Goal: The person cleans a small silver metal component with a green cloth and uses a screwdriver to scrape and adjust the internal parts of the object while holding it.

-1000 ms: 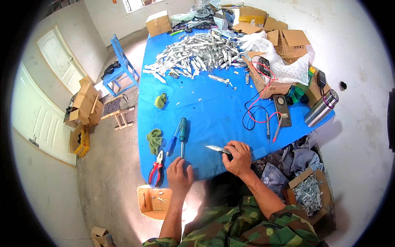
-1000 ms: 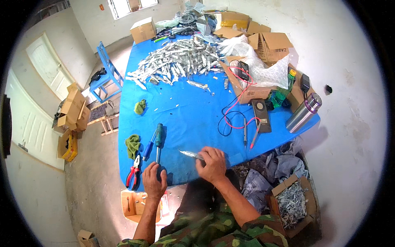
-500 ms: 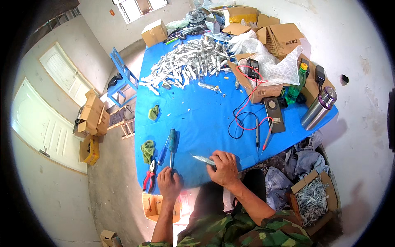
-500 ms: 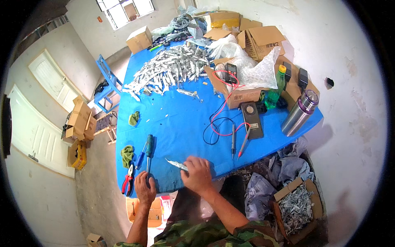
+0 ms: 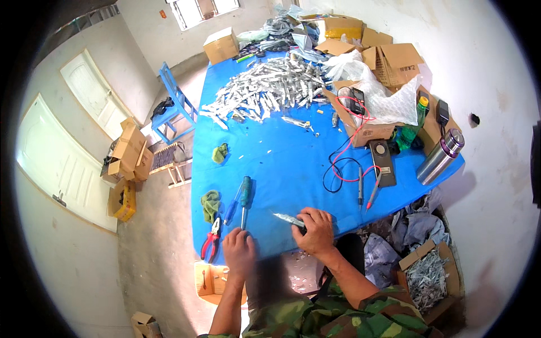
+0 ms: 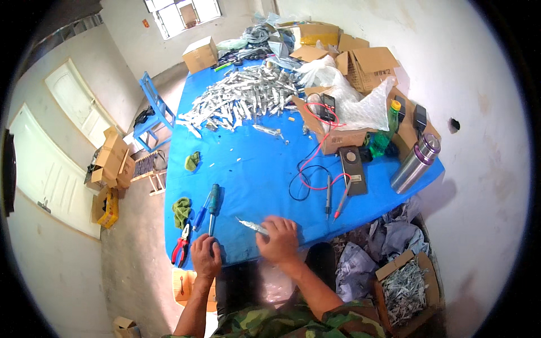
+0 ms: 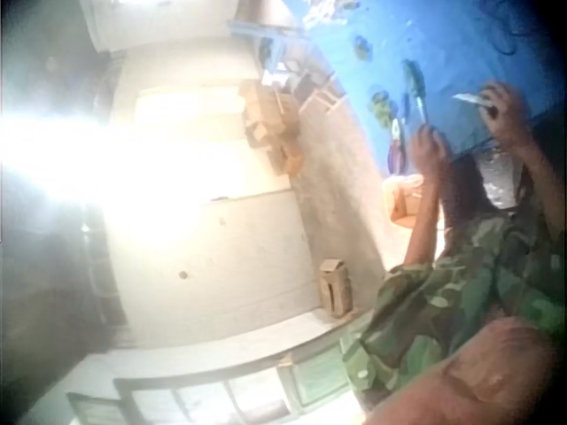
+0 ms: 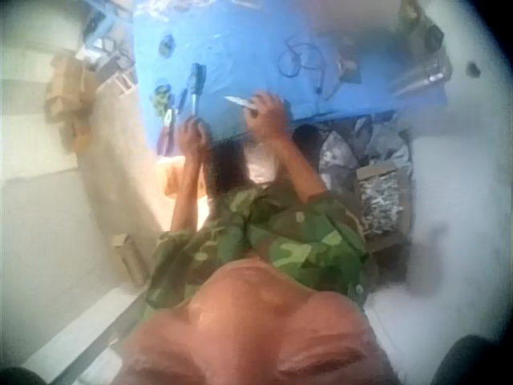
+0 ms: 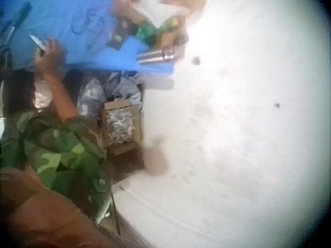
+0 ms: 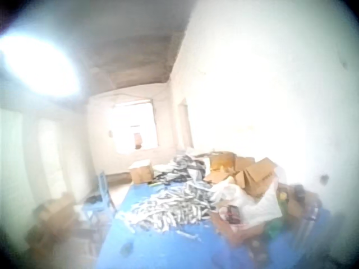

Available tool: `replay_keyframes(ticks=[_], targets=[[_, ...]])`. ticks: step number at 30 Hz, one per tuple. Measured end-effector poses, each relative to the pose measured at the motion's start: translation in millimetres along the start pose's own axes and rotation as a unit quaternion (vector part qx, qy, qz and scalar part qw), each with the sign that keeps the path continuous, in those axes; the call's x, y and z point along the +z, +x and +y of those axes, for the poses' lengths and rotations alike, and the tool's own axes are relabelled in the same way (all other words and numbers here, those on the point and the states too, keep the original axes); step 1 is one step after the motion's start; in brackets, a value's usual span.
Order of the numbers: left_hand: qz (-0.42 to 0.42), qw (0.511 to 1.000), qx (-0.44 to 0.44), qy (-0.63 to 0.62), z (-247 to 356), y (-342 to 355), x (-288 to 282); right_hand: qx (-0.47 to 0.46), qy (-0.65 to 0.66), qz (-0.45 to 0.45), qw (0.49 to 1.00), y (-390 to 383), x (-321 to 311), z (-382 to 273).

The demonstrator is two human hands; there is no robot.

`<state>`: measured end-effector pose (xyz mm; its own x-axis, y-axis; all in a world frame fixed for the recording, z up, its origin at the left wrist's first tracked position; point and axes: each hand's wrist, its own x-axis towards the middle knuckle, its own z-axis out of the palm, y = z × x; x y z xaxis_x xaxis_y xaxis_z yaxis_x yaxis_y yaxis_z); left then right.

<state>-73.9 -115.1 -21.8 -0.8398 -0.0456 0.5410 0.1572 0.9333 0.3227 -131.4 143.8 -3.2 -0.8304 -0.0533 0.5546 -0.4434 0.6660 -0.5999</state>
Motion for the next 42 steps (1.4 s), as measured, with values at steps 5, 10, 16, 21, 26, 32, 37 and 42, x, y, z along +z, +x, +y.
replay_keyframes(ticks=[5, 10, 16, 21, 26, 32, 37, 42], targets=[[0.005, 1.000, -0.004, -0.026, -1.9, 0.9, -1.2, -0.011, -0.040, 0.002, 0.999, 2.5, 3.1, -3.2], [-0.002, 0.999, -0.013, -0.052, -0.2, 2.3, -5.6, -0.015, -0.059, -0.013, 0.998, 0.9, 5.3, -1.8], [-0.004, 0.997, -0.014, -0.082, -7.1, 0.0, -6.2, -0.029, -0.073, -0.011, 0.997, 1.6, 9.7, -4.9], [-0.024, 0.995, -0.020, -0.092, -9.1, -0.8, -12.6, -0.036, -0.088, -0.019, 0.995, -0.9, 12.9, -3.5], [-0.010, 0.995, -0.010, -0.102, -10.5, 2.3, -10.9, -0.029, -0.087, -0.030, 0.995, 1.5, 9.7, -4.0], [0.003, 0.994, -0.013, -0.105, -5.4, 4.3, -7.5, -0.019, -0.087, -0.037, 0.995, 2.9, 7.0, 1.0], [0.037, 0.993, -0.032, -0.106, -19.2, -9.8, -9.8, -0.057, -0.071, -0.025, 0.996, -0.5, 19.2, -1.2], [0.051, 0.988, -0.029, -0.140, -5.3, -0.1, -4.6, -0.089, -0.056, -0.019, 0.994, 3.9, 5.7, 8.4]])
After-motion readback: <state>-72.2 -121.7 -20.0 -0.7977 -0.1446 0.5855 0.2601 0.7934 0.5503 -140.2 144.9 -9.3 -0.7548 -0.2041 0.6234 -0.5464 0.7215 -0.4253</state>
